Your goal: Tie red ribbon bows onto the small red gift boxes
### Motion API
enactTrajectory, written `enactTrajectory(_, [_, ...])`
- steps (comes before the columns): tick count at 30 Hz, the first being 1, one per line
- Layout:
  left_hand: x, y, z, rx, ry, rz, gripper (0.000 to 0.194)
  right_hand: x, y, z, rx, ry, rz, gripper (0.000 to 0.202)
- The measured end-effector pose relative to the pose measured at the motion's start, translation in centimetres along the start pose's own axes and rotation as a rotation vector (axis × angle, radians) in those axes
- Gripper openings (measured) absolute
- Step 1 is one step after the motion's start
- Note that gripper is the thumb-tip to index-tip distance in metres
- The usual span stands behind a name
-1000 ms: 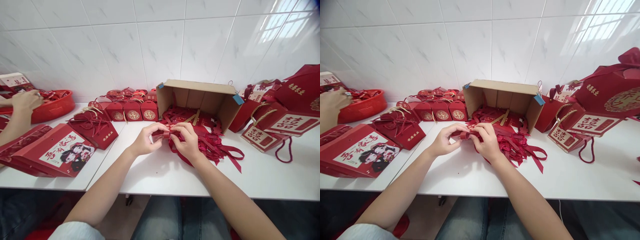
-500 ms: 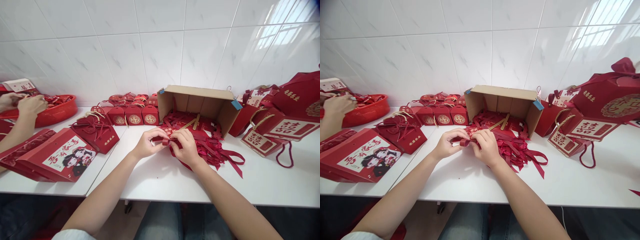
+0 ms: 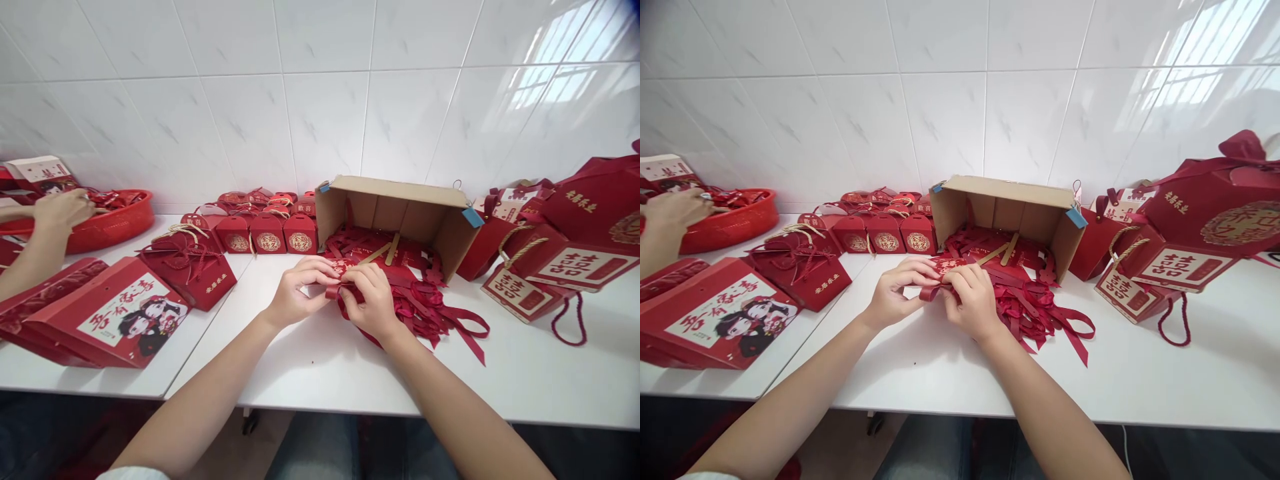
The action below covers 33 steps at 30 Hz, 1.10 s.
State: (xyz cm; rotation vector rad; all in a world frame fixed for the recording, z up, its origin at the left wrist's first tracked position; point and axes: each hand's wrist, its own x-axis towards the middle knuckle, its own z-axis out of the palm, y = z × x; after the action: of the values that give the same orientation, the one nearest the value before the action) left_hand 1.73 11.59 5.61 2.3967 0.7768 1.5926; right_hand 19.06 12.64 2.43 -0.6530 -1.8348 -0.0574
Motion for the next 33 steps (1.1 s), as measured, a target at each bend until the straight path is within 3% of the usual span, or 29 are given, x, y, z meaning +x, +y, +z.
enactTrajectory(6, [-0.4, 0.6, 0.4, -0.043, 0.052, -0.129, 0.035, 0.0, -0.1, 0.1, 0.005, 0.017, 0.038, 0.008])
enactTrajectory(13, [-0.4, 0.9, 0.6, -0.165, 0.054, -0.284, 0.034, -0.1, -0.3, 0.2, 0.038, 0.019, 0.008, 0.014])
enactTrajectory(22, [-0.9, 0.6, 0.8, -0.161, 0.042, -0.284, 0.031, -0.3, -0.1, 0.4, 0.023, 0.031, -0.031, 0.013])
enactTrajectory(33, [-0.8, 0.6, 0.3, -0.134, -0.068, -0.248, 0.03, -1.0, 0.1, 0.8, 0.003, 0.031, -0.02, 0.018])
